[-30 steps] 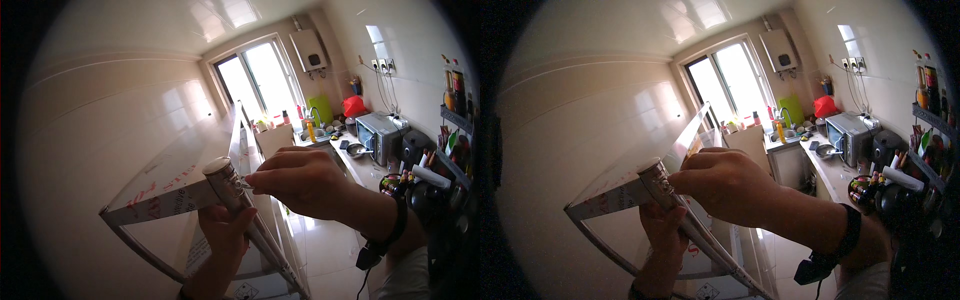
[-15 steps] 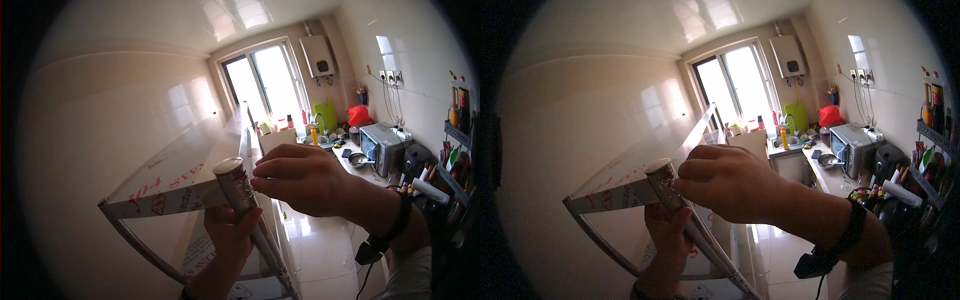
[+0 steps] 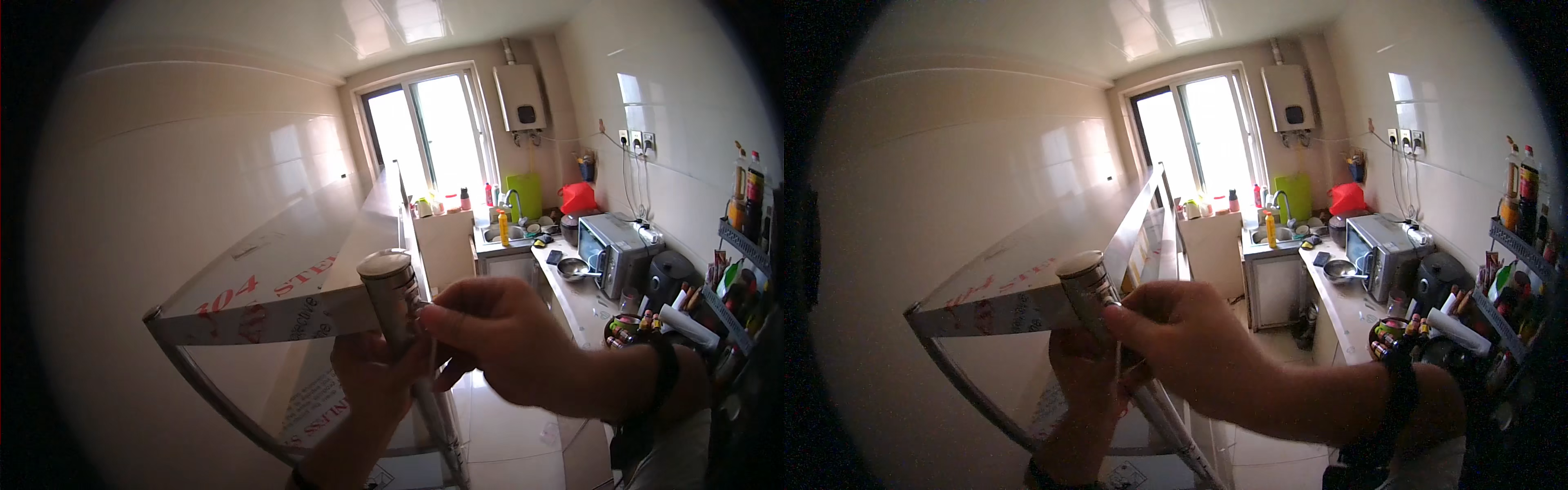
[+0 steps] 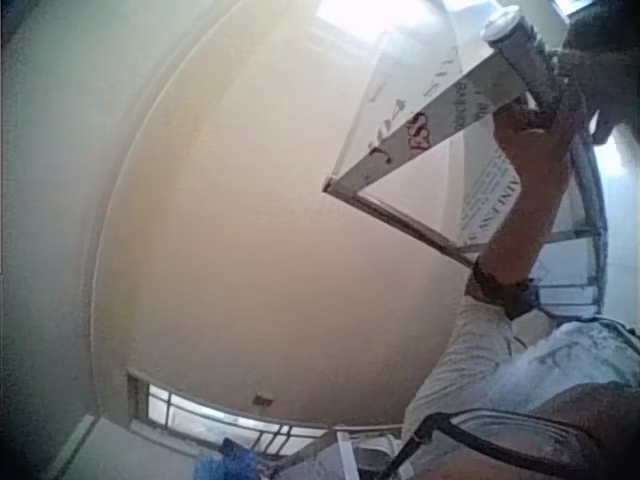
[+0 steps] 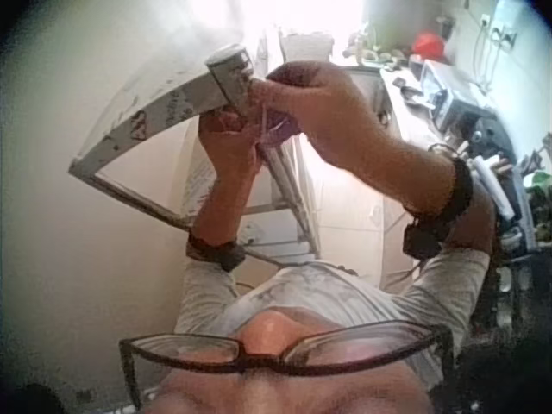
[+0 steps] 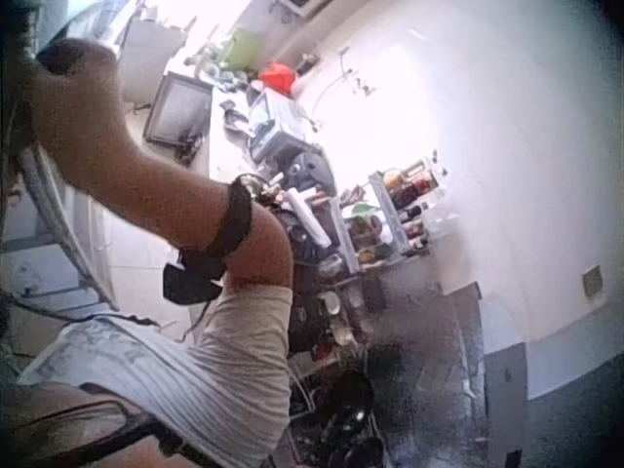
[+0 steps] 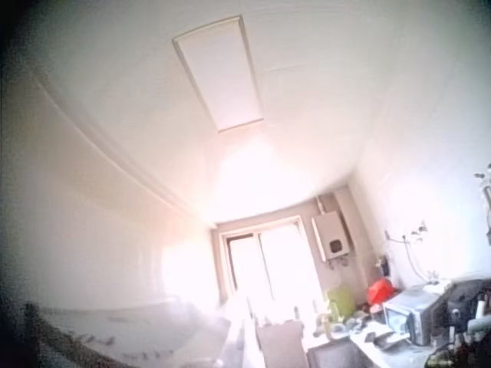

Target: Assembling a stainless steel storage shelf by screwing fasteners into the legs.

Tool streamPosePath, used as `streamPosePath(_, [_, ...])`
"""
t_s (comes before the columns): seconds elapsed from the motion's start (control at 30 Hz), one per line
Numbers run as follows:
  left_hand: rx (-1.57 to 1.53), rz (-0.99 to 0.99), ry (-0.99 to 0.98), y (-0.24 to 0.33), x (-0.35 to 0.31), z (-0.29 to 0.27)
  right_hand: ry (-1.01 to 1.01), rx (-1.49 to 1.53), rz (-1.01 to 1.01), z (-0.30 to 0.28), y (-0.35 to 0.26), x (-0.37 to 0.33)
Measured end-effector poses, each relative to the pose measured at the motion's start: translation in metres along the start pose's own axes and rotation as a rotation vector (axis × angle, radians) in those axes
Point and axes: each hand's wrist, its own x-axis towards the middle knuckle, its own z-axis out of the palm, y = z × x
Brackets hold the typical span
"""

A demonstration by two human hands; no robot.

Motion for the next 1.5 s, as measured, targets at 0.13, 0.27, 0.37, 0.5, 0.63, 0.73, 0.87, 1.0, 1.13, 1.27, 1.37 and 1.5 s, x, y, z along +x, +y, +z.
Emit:
streamPosePath(0.13, [0.020, 0.074, -0.012, -0.004, 0.001, -0.003, 0.120, -0.674, -0.504, -0.007, 0.002, -0.011])
streamPosePath(0.27, [0.001, 0.170, -0.066, -0.005, 0.000, -0.005, 0.015, -1.338, -1.431, -0.026, -0.008, 0.015])
streamPosePath(0.37, [-0.028, 0.141, -0.066, -0.004, 0.000, -0.004, -0.013, -1.461, -1.413, -0.030, -0.013, 0.019])
streamPosePath(0.5, [-0.067, 0.153, -0.049, -0.005, 0.001, -0.002, -0.102, -1.554, -1.445, -0.032, -0.018, 0.019])
streamPosePath(0.63, [-0.019, 0.135, -0.049, -0.005, 0.000, -0.005, -0.106, -1.588, -1.466, -0.029, -0.022, 0.019])
streamPosePath(0.73, [-0.070, 0.146, -0.037, -0.003, 0.001, -0.003, -0.162, -1.616, -1.486, -0.026, -0.031, 0.021])
streamPosePath(0.87, [0.033, 0.141, -0.041, -0.001, 0.000, -0.005, -0.304, -1.778, -1.564, -0.020, -0.044, 0.022])
streamPosePath(1.0, [0.099, 0.146, -0.018, -0.001, -0.001, -0.006, -0.323, -1.782, -1.429, -0.021, -0.041, 0.021])
streamPosePath(1.13, [0.099, 0.203, -0.028, -0.005, 0.003, -0.003, -0.049, -1.186, -0.692, -0.016, -0.015, 0.012])
streamPosePath(1.27, [-0.016, 0.201, -0.019, -0.009, 0.003, -0.008, 0.029, -0.407, -0.129, 0.000, -0.010, -0.004])
streamPosePath(1.37, [0.054, 0.173, -0.024, -0.003, 0.002, -0.007, 0.033, -1.325, -0.877, -0.006, -0.021, -0.010])
streamPosePath(1.5, [0.070, 0.169, -0.001, 0.000, 0.000, -0.001, -0.095, -1.556, -1.354, -0.028, -0.021, 0.014])
